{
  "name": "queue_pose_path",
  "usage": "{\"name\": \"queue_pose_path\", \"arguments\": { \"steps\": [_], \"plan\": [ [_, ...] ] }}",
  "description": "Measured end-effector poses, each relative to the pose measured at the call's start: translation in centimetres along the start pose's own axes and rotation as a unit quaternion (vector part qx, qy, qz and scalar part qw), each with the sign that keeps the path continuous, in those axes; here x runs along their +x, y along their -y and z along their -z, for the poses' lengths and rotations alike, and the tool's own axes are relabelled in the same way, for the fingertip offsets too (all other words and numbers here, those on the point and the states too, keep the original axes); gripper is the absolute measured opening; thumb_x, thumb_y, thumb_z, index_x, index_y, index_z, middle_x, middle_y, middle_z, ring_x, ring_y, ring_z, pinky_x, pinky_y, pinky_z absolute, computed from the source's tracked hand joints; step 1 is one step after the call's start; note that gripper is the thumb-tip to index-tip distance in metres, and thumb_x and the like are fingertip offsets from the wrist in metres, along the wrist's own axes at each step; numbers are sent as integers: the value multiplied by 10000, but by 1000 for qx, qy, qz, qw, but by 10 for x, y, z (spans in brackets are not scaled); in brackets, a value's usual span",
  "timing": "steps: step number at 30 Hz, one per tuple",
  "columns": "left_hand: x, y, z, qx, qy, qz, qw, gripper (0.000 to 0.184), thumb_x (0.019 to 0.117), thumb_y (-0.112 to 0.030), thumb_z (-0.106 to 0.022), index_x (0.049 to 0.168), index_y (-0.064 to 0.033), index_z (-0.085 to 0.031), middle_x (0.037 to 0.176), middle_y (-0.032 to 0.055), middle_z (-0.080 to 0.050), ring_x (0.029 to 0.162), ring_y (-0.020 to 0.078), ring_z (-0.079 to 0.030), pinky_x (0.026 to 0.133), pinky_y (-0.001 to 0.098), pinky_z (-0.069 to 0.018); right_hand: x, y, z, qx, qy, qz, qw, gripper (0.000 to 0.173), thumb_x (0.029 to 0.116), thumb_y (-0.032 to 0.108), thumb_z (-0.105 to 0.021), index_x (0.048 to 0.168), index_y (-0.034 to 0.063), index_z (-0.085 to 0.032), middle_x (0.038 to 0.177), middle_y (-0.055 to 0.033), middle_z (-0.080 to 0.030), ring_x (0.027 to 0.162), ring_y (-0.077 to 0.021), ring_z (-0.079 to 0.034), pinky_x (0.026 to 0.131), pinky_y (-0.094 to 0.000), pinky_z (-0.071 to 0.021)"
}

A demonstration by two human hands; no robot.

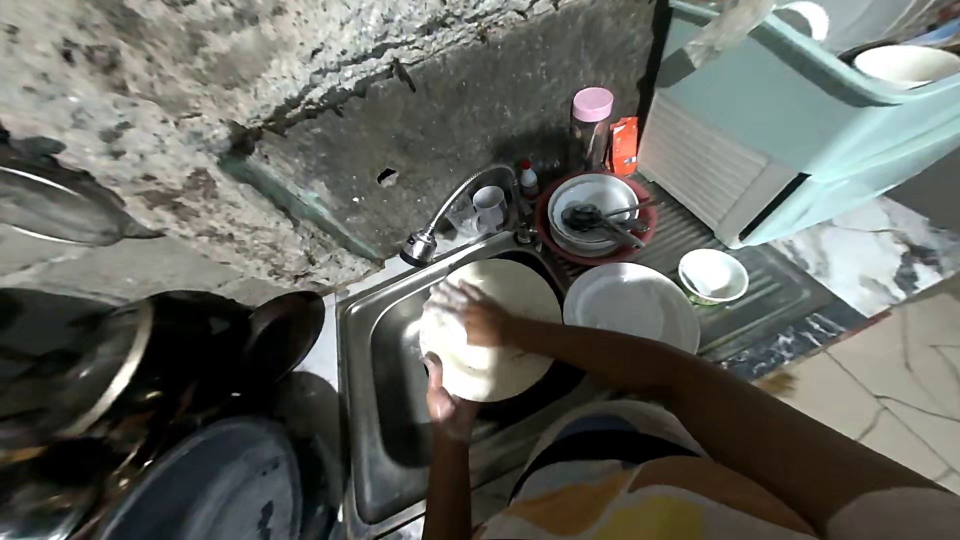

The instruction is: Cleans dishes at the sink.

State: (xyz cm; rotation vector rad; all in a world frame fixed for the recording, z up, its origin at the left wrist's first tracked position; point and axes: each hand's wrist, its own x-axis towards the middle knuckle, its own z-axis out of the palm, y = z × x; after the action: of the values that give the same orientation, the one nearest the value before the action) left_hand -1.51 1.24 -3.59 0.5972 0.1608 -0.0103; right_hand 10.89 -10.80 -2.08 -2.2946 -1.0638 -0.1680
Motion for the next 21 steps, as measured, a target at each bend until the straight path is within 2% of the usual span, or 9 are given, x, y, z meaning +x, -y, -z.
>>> {"name": "queue_pose_path", "arguments": {
  "steps": [2,4,6,8,11,13,15,17,21],
  "plan": [
    [-7,-5,1,0,15,4,1000,508,1070,-517,-349,1413,-170,-492,1273,104,-667,1153,244,-667,955,494,-572,21,-27,12,-6,-21,-56,998,573,919,262,-705,1450,89,-578,1516,-169,-530,1458,-330,-432,1243,-534,-272],
    [-11,-7,5,-20,37,6,999,509,1070,-517,-353,1432,-183,-482,1323,94,-643,1207,244,-637,995,499,-546,32,-38,35,-16,-1,-123,992,392,903,215,-719,1234,9,-678,1240,-216,-670,1182,-374,-633,1012,-558,-500],
    [-16,-6,1,-26,49,13,998,511,1050,-529,-412,1425,-194,-500,1324,82,-649,1211,238,-638,1002,495,-544,38,-37,56,-8,46,-173,984,285,940,178,-664,1137,-26,-690,1101,-241,-695,1049,-405,-681,878,-590,-539],
    [-16,-4,-9,2,31,12,999,519,1048,-549,-395,1419,-199,-488,1299,66,-660,1183,216,-654,973,475,-564,39,-24,72,10,73,-208,975,270,953,187,-649,1072,-51,-694,1060,-260,-700,1041,-426,-676,869,-615,-514],
    [-6,-1,-20,76,-1,-3,997,488,1087,-464,-348,1443,-150,-458,1279,83,-660,1157,196,-660,962,440,-574,31,-8,51,27,-39,-103,994,235,820,123,-774,988,-39,-746,1015,-224,-734,1004,-393,-699,889,-575,-532],
    [2,0,-26,68,-26,5,997,438,1100,-417,-317,1390,-146,-501,1218,83,-686,1109,192,-681,931,434,-589,25,3,25,24,-50,-36,998,352,816,134,-801,1145,20,-746,1217,-175,-710,1188,-346,-635,1061,-520,-470],
    [11,-3,-25,43,-47,10,998,459,1092,-475,-280,1351,-186,-525,1173,54,-701,1071,180,-692,894,429,-602,4,31,18,33,-1,-18,999,456,930,180,-723,1354,33,-643,1443,-152,-596,1391,-304,-504,1193,-473,-366],
    [19,-11,-12,24,-52,-8,998,552,1062,-582,-276,1342,-188,-542,1163,59,-703,1061,195,-694,883,450,-603,-16,39,2,77,19,47,996,457,1019,253,-581,1443,82,-576,1548,-103,-513,1498,-247,-388,1263,-421,-282],
    [23,-34,16,2,-73,-92,993,554,1061,-562,-307,1364,-141,-501,1186,105,-691,1073,237,-698,881,502,-606,-49,-2,-5,110,84,155,978,642,886,153,-749,1493,138,-541,1604,-90,-453,1540,-267,-322,1285,-466,-226]
  ]
}}
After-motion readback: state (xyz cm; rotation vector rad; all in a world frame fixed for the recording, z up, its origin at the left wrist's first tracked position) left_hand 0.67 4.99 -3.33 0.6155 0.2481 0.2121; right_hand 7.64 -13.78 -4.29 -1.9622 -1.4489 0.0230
